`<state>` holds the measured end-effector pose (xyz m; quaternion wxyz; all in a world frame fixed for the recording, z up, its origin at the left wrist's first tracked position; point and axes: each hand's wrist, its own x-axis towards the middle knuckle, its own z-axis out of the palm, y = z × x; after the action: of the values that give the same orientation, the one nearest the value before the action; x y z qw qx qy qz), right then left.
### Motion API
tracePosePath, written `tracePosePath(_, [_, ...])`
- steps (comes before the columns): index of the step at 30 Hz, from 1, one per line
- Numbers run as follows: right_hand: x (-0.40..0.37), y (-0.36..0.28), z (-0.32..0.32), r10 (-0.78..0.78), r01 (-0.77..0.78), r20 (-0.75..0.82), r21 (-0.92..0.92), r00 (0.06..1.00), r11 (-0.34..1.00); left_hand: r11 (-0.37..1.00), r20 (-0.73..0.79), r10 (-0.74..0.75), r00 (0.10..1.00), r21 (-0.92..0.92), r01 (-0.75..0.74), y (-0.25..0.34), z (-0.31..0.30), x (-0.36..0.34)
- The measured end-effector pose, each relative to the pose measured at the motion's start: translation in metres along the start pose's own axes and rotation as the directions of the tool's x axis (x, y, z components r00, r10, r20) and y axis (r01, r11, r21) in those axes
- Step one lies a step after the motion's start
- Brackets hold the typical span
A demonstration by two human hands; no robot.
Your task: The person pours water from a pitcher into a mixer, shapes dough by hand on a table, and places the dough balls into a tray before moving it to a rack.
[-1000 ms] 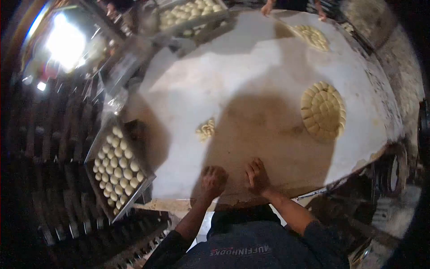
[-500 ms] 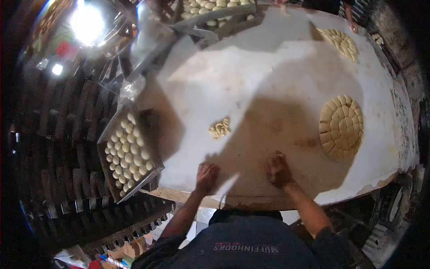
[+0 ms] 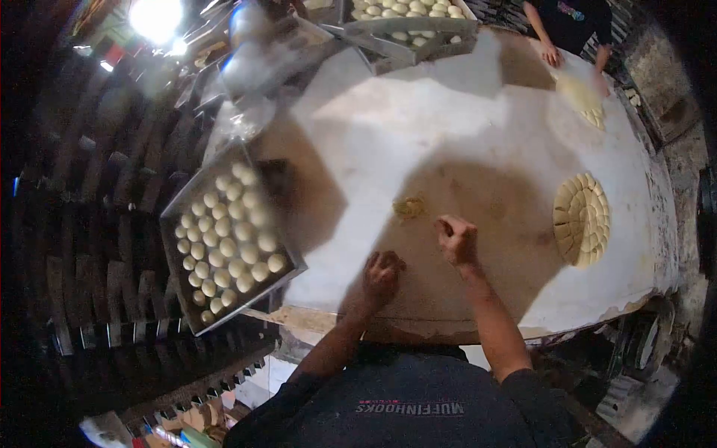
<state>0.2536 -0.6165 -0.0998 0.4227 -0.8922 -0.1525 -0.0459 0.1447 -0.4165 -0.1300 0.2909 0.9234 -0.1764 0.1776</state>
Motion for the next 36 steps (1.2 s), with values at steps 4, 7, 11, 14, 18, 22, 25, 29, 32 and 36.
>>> tracePosePath(4, [0.039,-0.018,0.079,-0.299,0.196,-0.339,-0.307,0.892,0.931,0.967,0.124,-0.148,0.981,-0.190,0.170,-0.013,-0.027,0.000])
tracePosePath(7, [0.045,-0.040,0.078,0.063,-0.071,-0.033,-0.336,0.997,0.939,0.902,0.090,-0.190,0.978,-0.376,0.210,-0.029,-0.058,0.015])
tracePosePath(11, [0.031,-0.088,0.054,-0.126,0.072,-0.152,-0.317,0.980,0.946,0.677,0.174,-0.432,0.885,-0.586,0.446,-0.001,-0.115,0.047])
tracePosePath(14, [0.021,-0.134,0.026,-0.206,0.179,-0.197,-0.146,0.959,0.973,0.539,0.118,-0.405,0.907,-0.770,0.341,0.001,-0.104,0.066])
tracePosePath(18, [0.005,-0.161,-0.013,0.042,-0.017,-0.106,0.225,0.993,0.974,0.299,0.439,-0.230,0.869,-0.817,0.492,0.009,-0.091,0.086])
tracePosePath(22, [-0.012,-0.149,-0.035,0.170,-0.130,-0.048,0.456,0.984,0.881,0.465,0.403,-0.205,0.892,-0.762,0.451,0.032,-0.071,0.082])
tracePosePath(25, [-0.031,-0.111,-0.034,0.193,-0.140,-0.068,0.463,0.979,0.875,0.671,0.223,-0.221,0.949,-0.672,0.314,0.048,-0.057,0.083])
tracePosePath(29, [-0.047,-0.074,-0.048,0.171,-0.067,-0.169,0.493,0.971,0.868,0.840,0.221,-0.164,0.961,-0.479,0.254,0.078,-0.043,0.091])
tracePosePath(32, [-0.062,-0.045,-0.062,-0.031,0.075,-0.244,0.174,0.969,0.982,0.883,0.240,-0.037,0.970,-0.446,0.144,0.090,-0.015,0.083])
tracePosePath(36, [-0.073,0.011,-0.077,-0.206,0.163,-0.258,-0.181,0.944,0.970,0.843,0.321,-0.085,0.943,-0.482,0.240,0.104,-0.011,0.086])
